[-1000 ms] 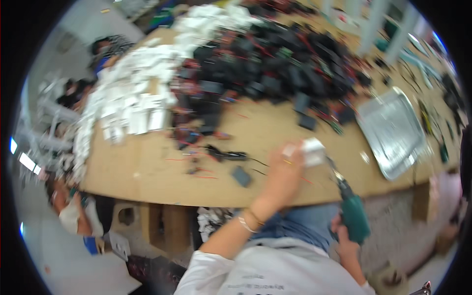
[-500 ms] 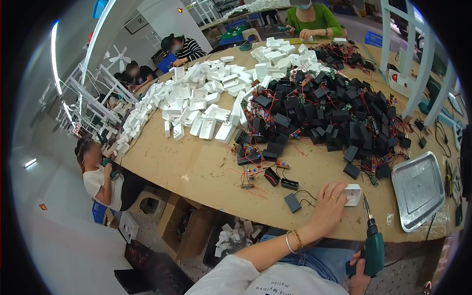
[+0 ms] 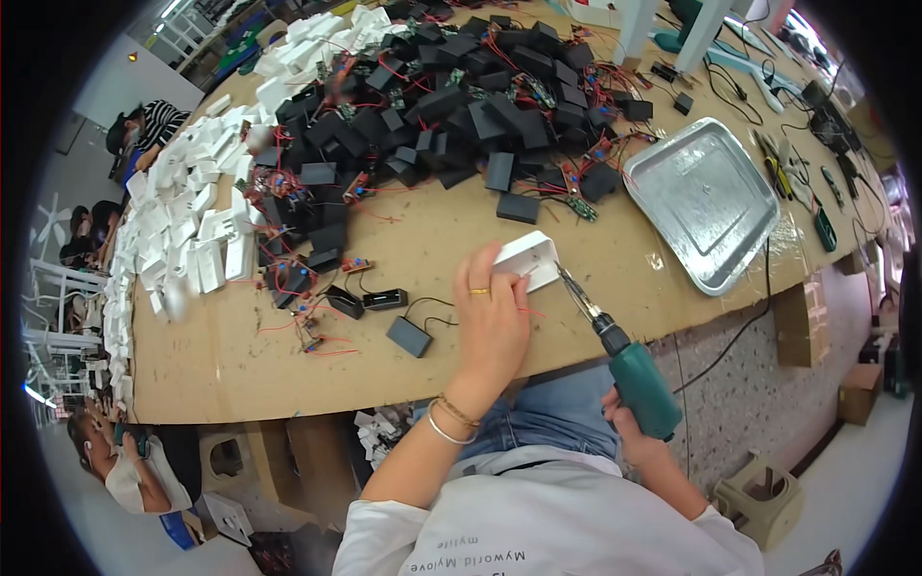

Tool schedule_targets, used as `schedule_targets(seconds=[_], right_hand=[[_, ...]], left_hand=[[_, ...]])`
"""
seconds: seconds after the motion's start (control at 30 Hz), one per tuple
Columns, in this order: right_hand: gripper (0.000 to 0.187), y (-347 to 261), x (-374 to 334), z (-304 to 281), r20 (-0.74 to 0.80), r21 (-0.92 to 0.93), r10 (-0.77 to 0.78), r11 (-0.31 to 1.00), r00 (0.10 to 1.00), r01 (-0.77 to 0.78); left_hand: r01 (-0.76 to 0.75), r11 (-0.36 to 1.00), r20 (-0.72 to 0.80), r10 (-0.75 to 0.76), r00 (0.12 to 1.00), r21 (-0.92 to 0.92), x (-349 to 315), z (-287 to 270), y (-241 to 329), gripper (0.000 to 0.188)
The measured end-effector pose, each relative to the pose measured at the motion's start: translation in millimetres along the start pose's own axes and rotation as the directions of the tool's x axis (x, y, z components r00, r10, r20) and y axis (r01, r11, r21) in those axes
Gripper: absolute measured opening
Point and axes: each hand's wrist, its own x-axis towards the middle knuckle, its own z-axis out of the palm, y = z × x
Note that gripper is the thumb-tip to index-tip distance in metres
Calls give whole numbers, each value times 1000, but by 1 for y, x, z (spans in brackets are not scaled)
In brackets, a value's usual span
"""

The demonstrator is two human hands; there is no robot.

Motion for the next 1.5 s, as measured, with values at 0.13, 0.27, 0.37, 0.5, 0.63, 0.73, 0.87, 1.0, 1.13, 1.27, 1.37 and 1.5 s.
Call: schedule_targets(seconds=[0.13,0.27,0.37,0.5,0.63,0.73,0.87,1.0,1.13,1.27,1.37,1.5], right_hand=[[38,4,-1,0,33,-23,-35,999,999,36],[41,9,-1,2,49,-50,-29,998,998,32],[41,4,4,2,61,-56,-56,997,997,59],[42,0,8,5,41,-18,-51,999,998,52],[43,2,10,4,57,-45,-72,996,996,74],[44,3,10,5,54,-57,-68,996,996,71],[46,-7,15,11,37,-110,-61,992,997,65],[46,0,13,11,27,-100,-49,994,998,51],[46,5,12,9,12,-104,-12,994,1000,13],[44,0,15,10,28,-118,18,993,999,-15],[41,-6,17,13,13,-96,63,993,998,-61],[38,-14,23,13,10,-92,84,992,996,-83]], left_hand=[[-4,998,13,4,1000,60,-2,-1,2,14],[8,994,16,-10,1000,112,-4,-1,4,14],[12,981,42,-21,999,193,4,-6,9,14],[-21,986,20,18,1000,167,10,-2,8,14],[-19,997,24,17,1000,71,9,5,6,13],[-2,997,50,-2,999,83,8,6,5,14],[4,994,42,-8,999,105,7,8,5,14],[-10,992,39,5,999,122,8,7,6,14],[-7,992,43,1,999,128,8,7,6,14],[-7,992,47,1,999,126,8,6,6,14],[-6,992,49,0,999,123,9,6,7,14],[5,992,51,-11,999,122,8,6,7,13]])
